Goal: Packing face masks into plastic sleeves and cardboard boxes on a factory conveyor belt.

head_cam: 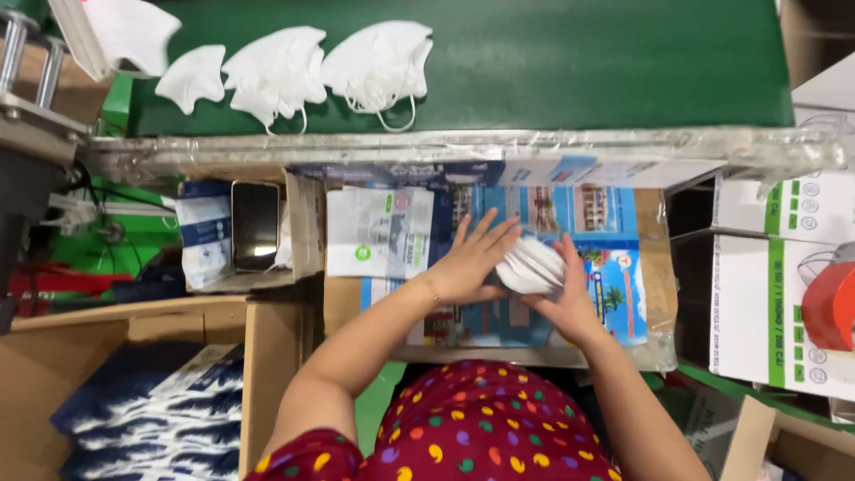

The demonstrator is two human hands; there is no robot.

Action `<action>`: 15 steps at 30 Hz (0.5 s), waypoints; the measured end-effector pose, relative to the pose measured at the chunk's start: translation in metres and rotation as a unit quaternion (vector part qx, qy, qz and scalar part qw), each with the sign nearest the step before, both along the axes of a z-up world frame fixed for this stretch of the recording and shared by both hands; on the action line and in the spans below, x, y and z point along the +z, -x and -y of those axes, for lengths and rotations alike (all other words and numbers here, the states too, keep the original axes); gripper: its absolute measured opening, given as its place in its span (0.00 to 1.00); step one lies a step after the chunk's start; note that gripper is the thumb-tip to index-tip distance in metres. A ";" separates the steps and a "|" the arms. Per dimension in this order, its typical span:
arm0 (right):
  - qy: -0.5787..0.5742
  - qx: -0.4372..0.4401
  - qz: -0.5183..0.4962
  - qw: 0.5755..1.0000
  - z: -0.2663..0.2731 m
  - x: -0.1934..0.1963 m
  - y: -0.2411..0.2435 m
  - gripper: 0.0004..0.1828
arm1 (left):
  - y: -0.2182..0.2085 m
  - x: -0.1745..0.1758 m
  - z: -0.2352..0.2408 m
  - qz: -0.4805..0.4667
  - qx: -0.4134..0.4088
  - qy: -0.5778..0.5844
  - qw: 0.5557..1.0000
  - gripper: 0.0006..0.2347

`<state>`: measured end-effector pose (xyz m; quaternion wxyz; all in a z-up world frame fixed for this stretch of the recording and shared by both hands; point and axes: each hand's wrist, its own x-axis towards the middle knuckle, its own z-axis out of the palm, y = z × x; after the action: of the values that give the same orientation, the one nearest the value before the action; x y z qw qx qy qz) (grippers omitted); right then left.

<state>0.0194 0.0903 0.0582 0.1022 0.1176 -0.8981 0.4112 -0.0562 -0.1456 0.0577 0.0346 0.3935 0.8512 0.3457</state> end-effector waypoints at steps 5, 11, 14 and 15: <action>0.126 -0.065 0.135 0.981 -0.004 -0.055 0.008 0.45 | 0.015 -0.008 -0.025 -0.020 0.002 0.059 0.998 0.48; 0.185 0.002 0.119 0.976 0.009 -0.044 0.009 0.43 | -0.003 0.003 -0.037 -0.039 0.019 0.066 0.997 0.41; 0.199 -0.026 0.164 0.966 -0.001 -0.058 0.011 0.31 | -0.010 0.007 -0.024 -0.027 -0.004 0.015 1.000 0.37; 0.156 -0.031 0.179 0.971 -0.007 -0.061 0.014 0.18 | -0.010 0.009 -0.017 -0.027 -0.010 -0.032 0.999 0.34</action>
<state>0.0058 0.0975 -0.0025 -0.0302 -0.0028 -0.8301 0.5568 -0.0457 -0.1289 0.0668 0.0031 0.4123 0.8362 0.3616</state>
